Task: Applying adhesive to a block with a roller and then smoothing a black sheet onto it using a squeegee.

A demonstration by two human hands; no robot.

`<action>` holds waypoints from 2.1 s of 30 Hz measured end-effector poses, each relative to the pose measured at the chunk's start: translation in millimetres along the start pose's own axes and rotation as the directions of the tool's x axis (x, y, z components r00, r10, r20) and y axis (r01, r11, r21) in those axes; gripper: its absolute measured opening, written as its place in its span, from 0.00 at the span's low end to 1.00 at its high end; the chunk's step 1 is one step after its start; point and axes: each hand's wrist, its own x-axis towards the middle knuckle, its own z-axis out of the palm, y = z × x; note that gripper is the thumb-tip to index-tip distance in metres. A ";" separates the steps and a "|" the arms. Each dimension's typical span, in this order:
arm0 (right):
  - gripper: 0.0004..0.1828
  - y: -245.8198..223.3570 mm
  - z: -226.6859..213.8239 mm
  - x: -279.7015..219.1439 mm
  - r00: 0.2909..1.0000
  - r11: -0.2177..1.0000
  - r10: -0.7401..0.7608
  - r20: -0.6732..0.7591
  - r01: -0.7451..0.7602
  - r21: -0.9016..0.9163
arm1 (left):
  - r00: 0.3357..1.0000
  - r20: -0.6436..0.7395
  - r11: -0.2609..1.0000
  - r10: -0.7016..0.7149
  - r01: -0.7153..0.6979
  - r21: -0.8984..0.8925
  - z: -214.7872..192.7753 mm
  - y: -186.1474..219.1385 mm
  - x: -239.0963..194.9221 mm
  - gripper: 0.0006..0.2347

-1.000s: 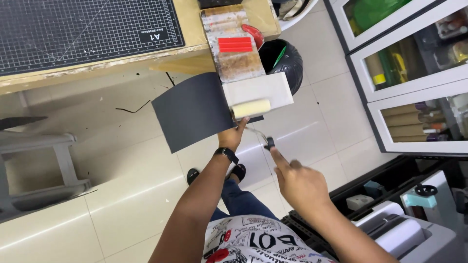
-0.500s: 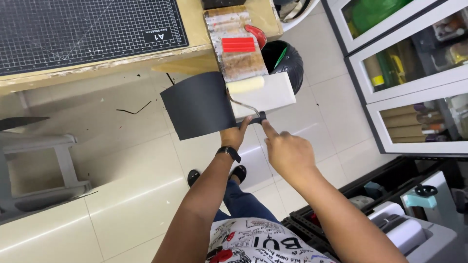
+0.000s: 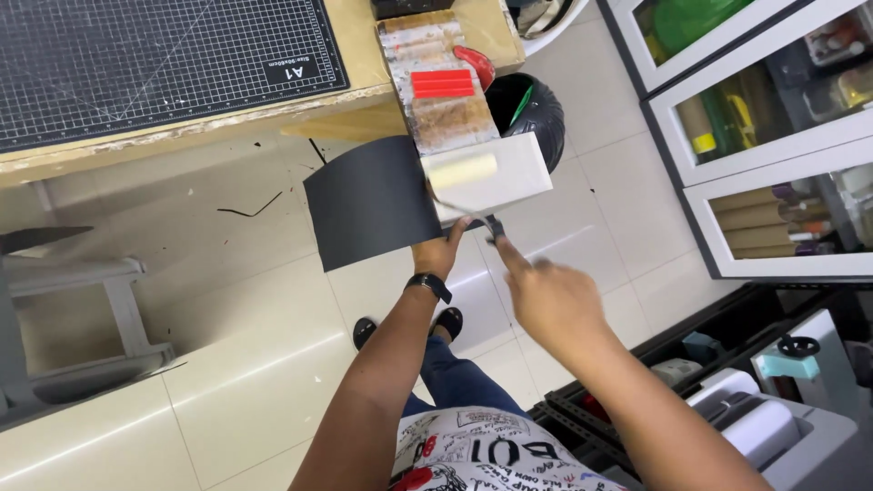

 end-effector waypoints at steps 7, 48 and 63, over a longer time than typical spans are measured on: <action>0.22 4.3 9.9 19.2 1.000 1.000 0.017 0.025 -0.016 -0.022 | 0.995 -0.046 0.992 0.093 -0.096 -0.075 13.2 -14.9 3.1 0.29; 0.25 246.7 -10.1 101.0 0.724 0.715 -0.665 -0.183 0.546 -0.437 | 0.979 -0.033 0.947 -0.200 0.185 -0.263 44.5 -33.7 5.0 0.21; 0.24 238.6 12.5 180.9 0.550 0.572 -0.820 -0.157 0.776 -0.265 | 0.930 -0.001 0.871 -0.367 0.344 -0.350 18.6 20.6 1.8 0.26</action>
